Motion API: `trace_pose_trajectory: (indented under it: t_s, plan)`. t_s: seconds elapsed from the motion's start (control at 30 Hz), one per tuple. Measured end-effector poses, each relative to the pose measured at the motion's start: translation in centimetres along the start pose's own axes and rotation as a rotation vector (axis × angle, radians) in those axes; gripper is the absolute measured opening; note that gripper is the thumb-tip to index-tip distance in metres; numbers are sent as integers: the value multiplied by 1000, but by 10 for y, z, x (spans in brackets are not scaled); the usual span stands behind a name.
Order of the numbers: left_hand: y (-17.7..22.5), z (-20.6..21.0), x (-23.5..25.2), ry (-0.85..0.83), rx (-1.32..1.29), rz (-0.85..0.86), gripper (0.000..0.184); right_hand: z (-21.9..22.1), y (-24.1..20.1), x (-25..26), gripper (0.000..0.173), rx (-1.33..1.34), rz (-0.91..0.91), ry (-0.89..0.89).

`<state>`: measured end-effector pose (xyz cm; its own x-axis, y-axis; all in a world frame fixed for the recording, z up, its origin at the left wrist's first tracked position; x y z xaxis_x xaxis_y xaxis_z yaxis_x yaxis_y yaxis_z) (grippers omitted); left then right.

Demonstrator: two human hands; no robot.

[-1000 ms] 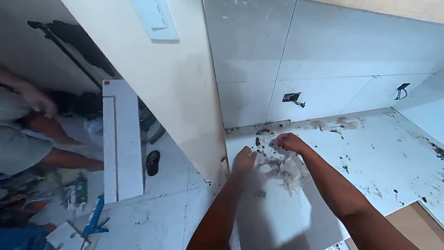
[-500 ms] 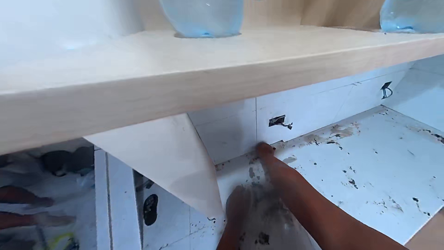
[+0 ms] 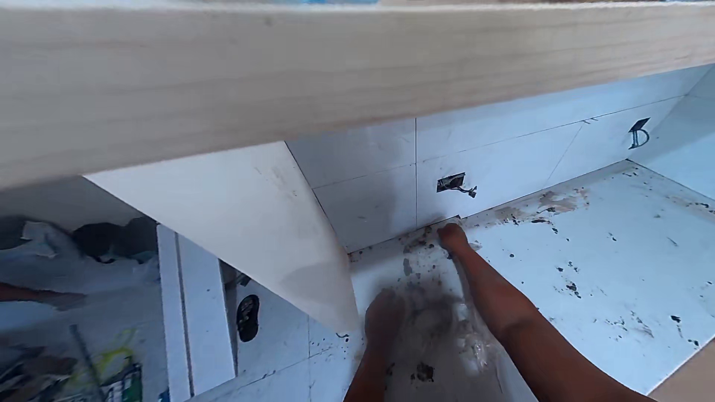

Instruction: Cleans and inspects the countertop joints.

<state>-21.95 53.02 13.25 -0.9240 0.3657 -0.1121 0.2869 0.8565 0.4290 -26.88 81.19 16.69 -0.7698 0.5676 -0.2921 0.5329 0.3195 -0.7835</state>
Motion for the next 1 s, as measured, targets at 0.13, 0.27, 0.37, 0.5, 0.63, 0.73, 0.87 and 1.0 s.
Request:
trace_pose_trajectory:
  t_s: [0.13,0.27,0.37,0.5,0.63,0.73,0.87,1.0]
  plan:
    - [2,1,0,-17,19,4,36,-3,0,7,37,-5,-72,-72]
    - [4,0,-1,-12,23,5,36,28,-29,8,53,-182,-10,-15]
    - [2,2,-2,6,19,13,35,48,-37,11,45,-313,-40,-15]
    - [3,4,0,30,14,12,32,54,-41,23,35,-349,-36,-4]
    - [2,4,-1,35,3,8,30,47,-40,19,34,-336,-60,13]
    - [-1,5,-2,91,-25,35,28,41,-38,16,35,-376,-88,10]
    - [-4,4,-2,76,-19,30,28,39,-29,21,38,-398,4,13]
    - [-4,4,-3,73,-50,27,29,29,-26,11,40,-388,55,-22]
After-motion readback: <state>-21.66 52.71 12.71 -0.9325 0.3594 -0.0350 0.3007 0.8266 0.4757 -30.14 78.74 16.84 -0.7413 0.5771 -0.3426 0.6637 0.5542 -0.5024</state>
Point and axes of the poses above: each hand's wrist, its own x-axis towards the middle knuckle, its own z-axis out of the palm, y = z × x, the point moved 1 cm from there along x, towards the middle knuckle, and after that the axes turned 13 degrees about x, right-handed, at the moved point
